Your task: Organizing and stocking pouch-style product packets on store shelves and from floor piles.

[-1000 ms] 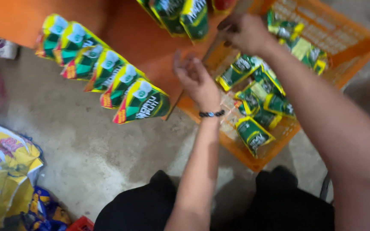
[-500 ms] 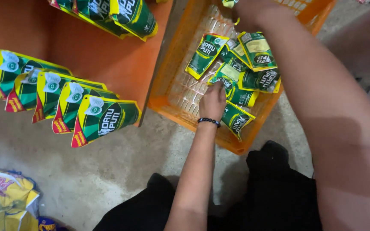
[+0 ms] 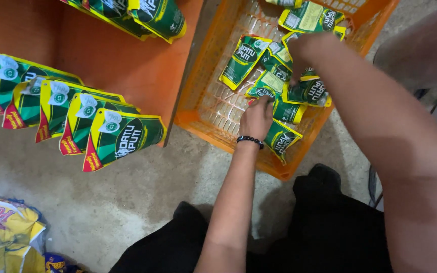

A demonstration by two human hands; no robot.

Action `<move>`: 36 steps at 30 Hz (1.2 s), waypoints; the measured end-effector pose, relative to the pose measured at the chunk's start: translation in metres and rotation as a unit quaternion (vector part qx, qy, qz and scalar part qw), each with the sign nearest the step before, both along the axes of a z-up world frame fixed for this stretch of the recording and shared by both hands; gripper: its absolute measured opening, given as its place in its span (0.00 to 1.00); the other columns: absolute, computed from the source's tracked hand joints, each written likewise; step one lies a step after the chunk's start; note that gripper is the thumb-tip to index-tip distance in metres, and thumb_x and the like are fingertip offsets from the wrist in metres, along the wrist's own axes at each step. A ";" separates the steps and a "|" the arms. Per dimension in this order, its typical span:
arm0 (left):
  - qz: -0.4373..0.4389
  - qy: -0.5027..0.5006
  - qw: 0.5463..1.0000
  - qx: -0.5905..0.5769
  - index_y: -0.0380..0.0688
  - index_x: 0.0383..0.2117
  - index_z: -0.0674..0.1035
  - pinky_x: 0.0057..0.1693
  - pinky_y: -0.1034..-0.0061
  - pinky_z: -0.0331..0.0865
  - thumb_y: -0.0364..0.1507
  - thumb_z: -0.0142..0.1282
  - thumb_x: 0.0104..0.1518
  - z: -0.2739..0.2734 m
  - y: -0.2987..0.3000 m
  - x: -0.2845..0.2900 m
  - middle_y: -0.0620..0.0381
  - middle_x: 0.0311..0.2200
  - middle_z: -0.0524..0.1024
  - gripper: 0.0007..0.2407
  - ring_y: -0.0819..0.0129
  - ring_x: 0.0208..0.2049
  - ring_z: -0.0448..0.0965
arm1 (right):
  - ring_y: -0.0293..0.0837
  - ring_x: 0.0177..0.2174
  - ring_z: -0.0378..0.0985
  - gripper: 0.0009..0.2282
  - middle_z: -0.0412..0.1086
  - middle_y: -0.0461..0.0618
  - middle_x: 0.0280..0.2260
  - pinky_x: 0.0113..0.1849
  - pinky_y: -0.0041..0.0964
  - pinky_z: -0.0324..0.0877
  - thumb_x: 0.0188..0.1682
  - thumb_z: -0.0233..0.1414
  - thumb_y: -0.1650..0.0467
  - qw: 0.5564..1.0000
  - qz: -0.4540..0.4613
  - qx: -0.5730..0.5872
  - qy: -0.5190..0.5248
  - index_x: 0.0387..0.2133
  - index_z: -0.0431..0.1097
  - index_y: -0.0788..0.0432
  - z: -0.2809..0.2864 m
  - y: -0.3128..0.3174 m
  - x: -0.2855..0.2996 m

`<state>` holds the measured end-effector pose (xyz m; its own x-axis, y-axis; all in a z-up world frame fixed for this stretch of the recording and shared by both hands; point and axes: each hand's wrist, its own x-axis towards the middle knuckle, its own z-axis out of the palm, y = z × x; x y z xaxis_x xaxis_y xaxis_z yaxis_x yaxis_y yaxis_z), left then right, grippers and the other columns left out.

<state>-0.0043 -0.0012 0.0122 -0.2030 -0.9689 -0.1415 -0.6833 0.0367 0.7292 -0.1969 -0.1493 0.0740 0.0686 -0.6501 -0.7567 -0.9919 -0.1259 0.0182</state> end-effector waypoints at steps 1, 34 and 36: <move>0.000 0.002 1.000 -0.001 0.46 0.47 0.79 0.47 0.54 0.73 0.31 0.52 0.62 0.003 -0.001 0.000 0.42 0.41 0.81 0.10 0.43 0.42 0.80 | 0.58 0.49 0.79 0.44 0.74 0.57 0.52 0.47 0.53 0.75 0.26 0.77 0.55 1.000 0.000 -0.001 0.002 0.58 0.67 0.57 0.001 0.006 0.004; 0.365 0.678 0.576 0.276 0.34 0.53 0.73 0.62 0.62 0.71 0.27 0.52 0.64 -0.045 -0.074 0.049 0.41 0.53 0.76 0.14 0.55 0.54 0.78 | 0.61 0.39 0.79 0.06 0.77 0.59 0.38 0.41 0.53 0.74 0.50 0.59 0.70 0.913 0.041 -0.306 -0.266 0.39 0.79 0.54 -0.037 -0.037 0.055; 0.316 0.550 0.747 0.199 0.41 0.55 0.74 0.52 0.63 0.66 0.23 0.50 0.60 0.013 -0.065 0.053 0.48 0.52 0.76 0.16 0.55 0.51 0.77 | 0.59 0.38 0.79 0.07 0.78 0.57 0.36 0.42 0.52 0.74 0.47 0.61 0.69 0.898 0.113 -0.293 -0.308 0.37 0.78 0.55 -0.016 -0.043 0.060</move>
